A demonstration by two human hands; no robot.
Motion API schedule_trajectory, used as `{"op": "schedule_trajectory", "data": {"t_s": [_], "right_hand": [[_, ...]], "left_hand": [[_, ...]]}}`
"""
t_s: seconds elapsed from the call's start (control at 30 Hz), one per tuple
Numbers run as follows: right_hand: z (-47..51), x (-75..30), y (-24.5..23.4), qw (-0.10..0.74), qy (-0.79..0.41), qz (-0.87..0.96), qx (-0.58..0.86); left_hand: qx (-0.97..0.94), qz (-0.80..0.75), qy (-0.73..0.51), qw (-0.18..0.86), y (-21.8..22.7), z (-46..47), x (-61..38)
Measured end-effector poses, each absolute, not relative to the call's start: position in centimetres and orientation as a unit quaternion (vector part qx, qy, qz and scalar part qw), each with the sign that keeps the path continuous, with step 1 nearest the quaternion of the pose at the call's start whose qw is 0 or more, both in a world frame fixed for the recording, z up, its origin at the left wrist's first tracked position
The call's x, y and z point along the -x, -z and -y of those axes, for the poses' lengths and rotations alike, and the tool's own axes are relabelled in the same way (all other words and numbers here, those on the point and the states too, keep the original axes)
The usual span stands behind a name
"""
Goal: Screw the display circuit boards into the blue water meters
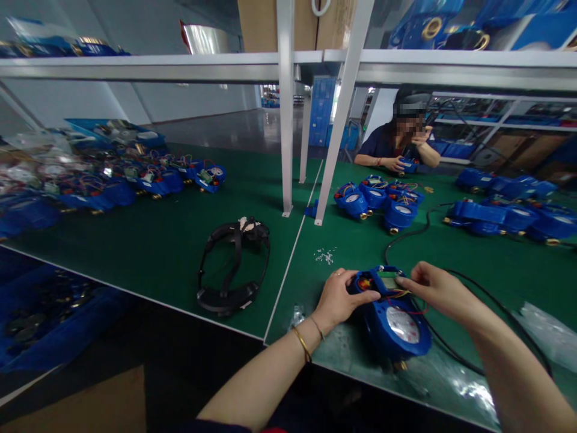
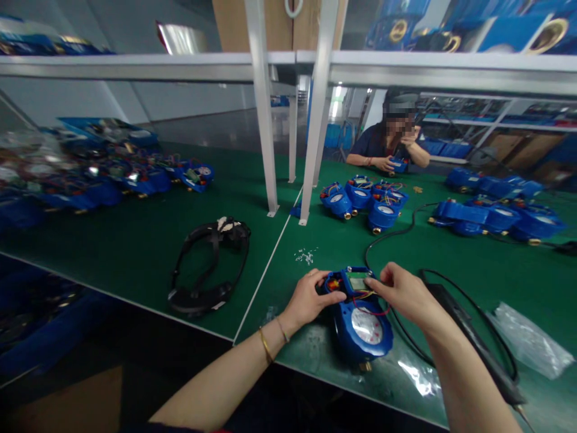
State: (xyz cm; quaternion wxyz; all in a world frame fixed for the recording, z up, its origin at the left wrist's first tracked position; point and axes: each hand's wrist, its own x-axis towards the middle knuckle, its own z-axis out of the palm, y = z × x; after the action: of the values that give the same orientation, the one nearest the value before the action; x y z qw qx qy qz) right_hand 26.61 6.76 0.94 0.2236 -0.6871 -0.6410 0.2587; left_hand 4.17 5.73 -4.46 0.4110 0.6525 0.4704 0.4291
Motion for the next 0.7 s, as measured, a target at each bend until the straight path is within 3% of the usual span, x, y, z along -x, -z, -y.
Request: {"op": "schedule_trajectory", "data": {"t_s": [0.1, 0.17, 0.23, 0.33, 0.5, 0.7], "right_hand": [[-6.3, -28.0, -0.8, 0.292, -0.308, 0.617, 0.662], [-5.7, -30.7, 0.0, 0.317, -0.233, 0.569, 0.722], [-4.9, -34.2, 1.5, 0.257, -0.096, 0.523, 0.807], [-3.6, -38.6, 4.4, 0.222, -0.068, 0.491, 0.840], [-2.7, -40.5, 7.0, 0.255, -0.085, 0.460, 0.846], [-2.7, -40.9, 3.2, 0.374, -0.102, 0.402, 0.829]], "left_hand": [[-0.607, -0.467, -0.458, 0.452, 4.7, -5.7, -4.3], [-0.500, -0.458, -0.512, 0.527, 4.8, -5.6, -4.5], [-0.320, -0.448, -0.576, 0.604, 4.6, -5.4, -4.6], [-0.115, -0.440, -0.602, 0.656, 4.0, -5.1, -4.6], [-0.043, -0.423, -0.579, 0.696, 3.2, -4.6, -4.4], [-0.009, -0.409, -0.581, 0.703, 2.1, -3.9, -2.6]]}}
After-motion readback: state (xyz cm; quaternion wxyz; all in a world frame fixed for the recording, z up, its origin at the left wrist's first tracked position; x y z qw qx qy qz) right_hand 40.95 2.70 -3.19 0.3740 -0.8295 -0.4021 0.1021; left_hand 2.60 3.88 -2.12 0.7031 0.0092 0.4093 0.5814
